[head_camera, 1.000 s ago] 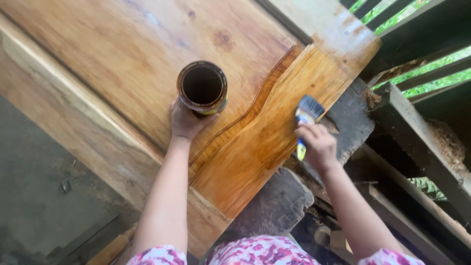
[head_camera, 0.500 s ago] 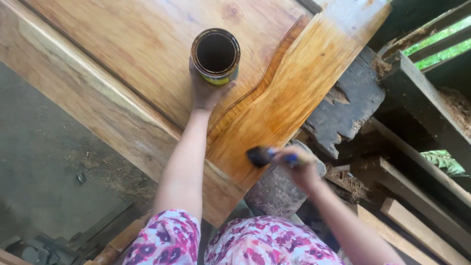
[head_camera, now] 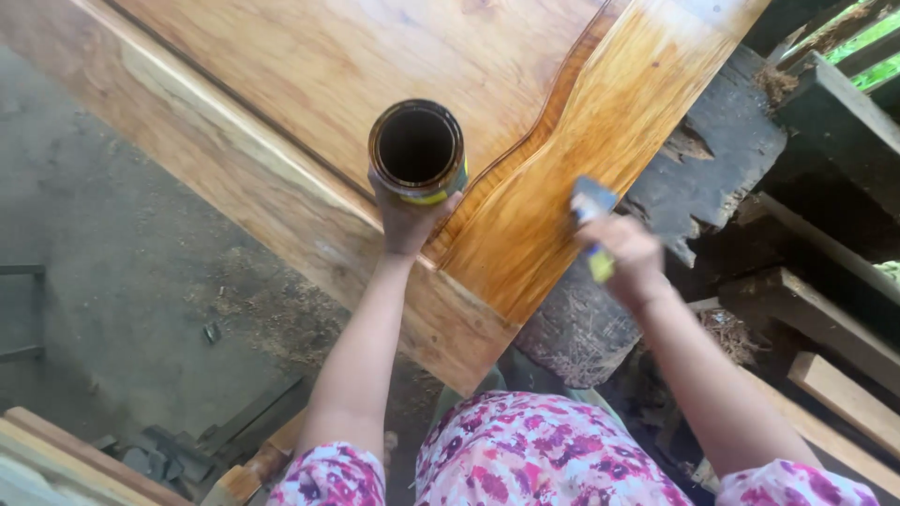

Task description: Apply wood stain to a wooden door using a paintbrush and a can of stain.

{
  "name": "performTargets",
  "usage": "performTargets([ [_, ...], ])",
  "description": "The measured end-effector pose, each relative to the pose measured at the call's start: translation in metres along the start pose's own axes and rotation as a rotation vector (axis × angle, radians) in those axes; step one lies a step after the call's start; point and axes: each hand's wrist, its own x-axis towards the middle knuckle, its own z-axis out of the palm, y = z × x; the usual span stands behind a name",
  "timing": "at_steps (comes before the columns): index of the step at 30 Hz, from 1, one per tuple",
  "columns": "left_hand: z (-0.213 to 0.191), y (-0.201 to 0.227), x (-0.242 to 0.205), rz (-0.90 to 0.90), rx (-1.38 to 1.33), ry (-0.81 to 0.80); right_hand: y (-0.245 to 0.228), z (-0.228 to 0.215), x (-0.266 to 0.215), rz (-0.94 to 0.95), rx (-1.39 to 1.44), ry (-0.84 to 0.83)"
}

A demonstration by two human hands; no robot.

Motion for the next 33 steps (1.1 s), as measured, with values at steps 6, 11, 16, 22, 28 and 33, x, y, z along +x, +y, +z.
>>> performTargets([
  [6,-0.051,0.038,-0.051,0.047,-0.128,-0.04,-0.131,-0.02,-0.031,-0.089,0.195,-0.343],
  [11,-0.094,0.07,-0.097,-0.018,-0.116,-0.082,-0.163,-0.018,-0.031,0.069,0.732,-0.3],
  [16,-0.125,0.089,-0.149,-0.217,-0.121,-0.033,-0.111,0.011,-0.012,0.328,0.801,-0.158],
  [22,-0.142,0.093,-0.223,-0.188,0.095,0.14,-0.084,-0.025,0.031,0.152,0.436,-0.007],
  [28,-0.145,0.105,-0.281,-0.141,0.174,0.253,-0.151,0.021,-0.027,-0.133,0.258,-0.398],
  [33,-0.147,0.104,-0.319,-0.049,0.677,0.329,-0.201,0.029,-0.053,-0.373,0.553,-0.422],
])
